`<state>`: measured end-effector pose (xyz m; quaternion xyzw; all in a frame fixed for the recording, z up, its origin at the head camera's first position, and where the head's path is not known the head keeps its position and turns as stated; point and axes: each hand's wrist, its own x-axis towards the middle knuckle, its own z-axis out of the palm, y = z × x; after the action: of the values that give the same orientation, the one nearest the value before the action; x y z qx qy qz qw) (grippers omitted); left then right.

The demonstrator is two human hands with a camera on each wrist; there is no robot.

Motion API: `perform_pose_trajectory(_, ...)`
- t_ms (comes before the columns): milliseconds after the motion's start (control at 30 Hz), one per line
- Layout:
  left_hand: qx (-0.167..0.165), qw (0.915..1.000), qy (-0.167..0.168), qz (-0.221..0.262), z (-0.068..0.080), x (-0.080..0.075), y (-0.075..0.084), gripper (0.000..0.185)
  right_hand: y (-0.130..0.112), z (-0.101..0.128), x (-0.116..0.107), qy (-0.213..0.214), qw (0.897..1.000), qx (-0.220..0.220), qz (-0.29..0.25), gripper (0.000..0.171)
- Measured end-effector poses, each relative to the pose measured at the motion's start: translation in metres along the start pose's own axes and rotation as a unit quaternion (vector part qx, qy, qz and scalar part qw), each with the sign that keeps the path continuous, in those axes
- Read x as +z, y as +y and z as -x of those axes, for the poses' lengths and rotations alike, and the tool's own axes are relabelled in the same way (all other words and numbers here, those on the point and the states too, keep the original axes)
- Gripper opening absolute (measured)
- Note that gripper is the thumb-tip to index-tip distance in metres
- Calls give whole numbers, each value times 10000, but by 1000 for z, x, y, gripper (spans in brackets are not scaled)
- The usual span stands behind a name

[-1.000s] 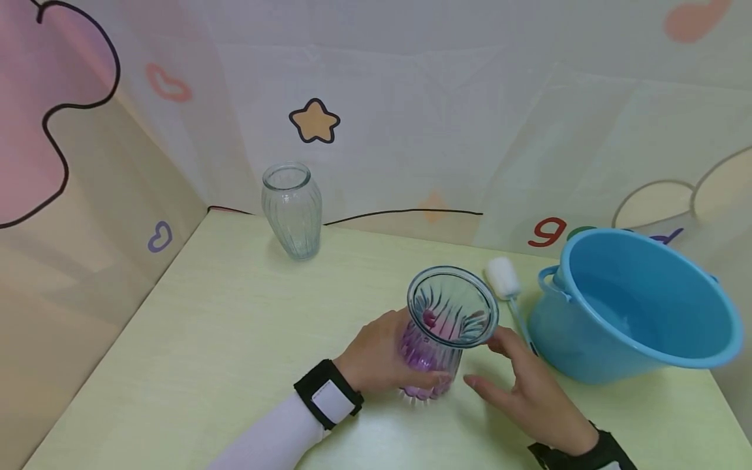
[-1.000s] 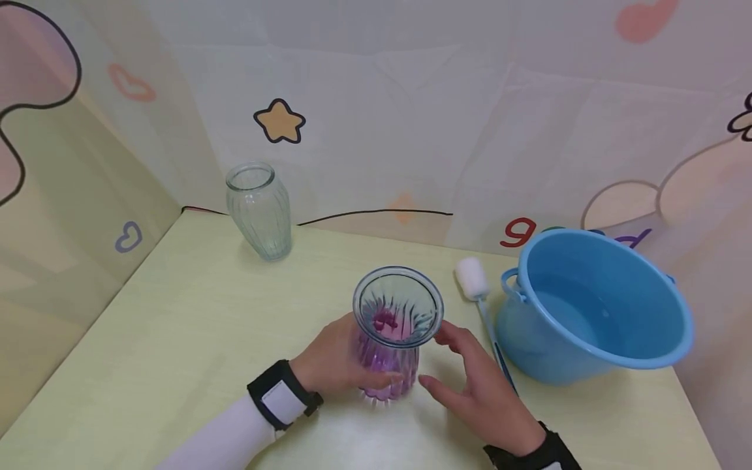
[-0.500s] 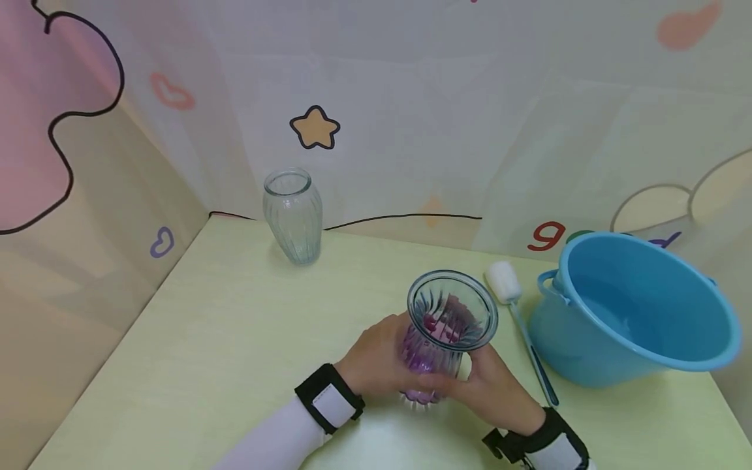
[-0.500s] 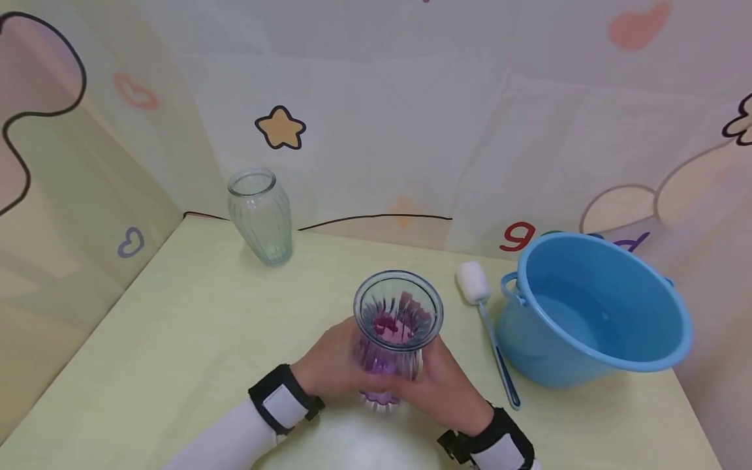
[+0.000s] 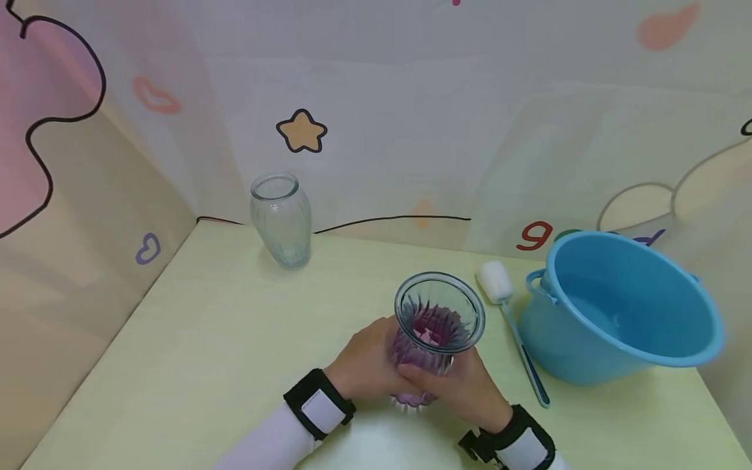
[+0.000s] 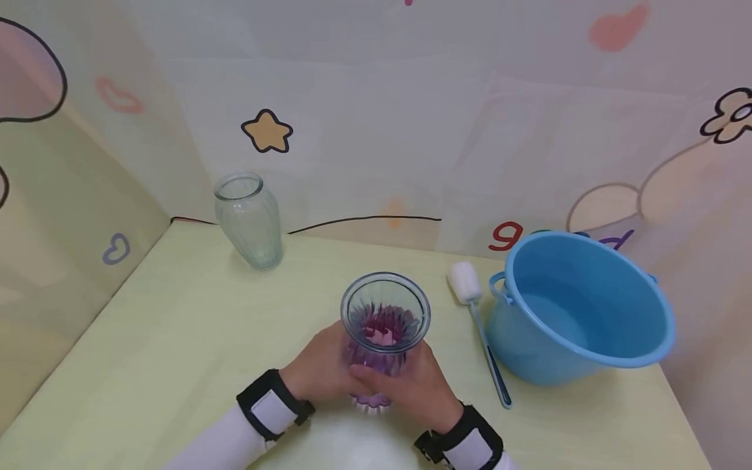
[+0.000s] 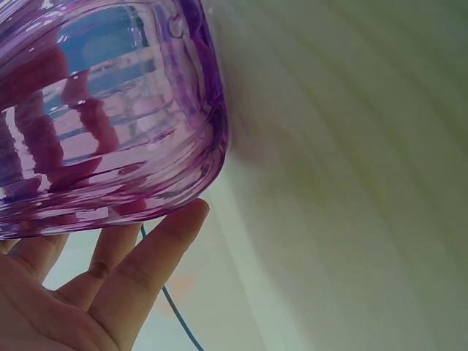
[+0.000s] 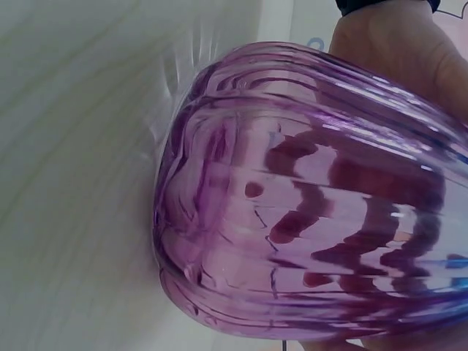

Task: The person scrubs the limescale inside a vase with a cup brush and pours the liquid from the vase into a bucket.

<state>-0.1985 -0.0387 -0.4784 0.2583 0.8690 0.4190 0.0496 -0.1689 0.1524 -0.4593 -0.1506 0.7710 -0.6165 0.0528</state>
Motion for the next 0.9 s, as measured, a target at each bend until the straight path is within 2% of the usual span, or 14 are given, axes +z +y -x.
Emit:
perform_pose_trajectory(300,-5,9998,-13,203,0,1,-1,83,0,0,1,17,9999,152,-11,90)
perform_pose_trajectory(567,-157,9990,-109,403,-1,1,1,88,1,1,0,-39,9998,131,-165,86)
perform_pose_trajectory(900,-260,9979,-217,551,-1,1,3,92,2,2,-1,42,9996,220,142,91)
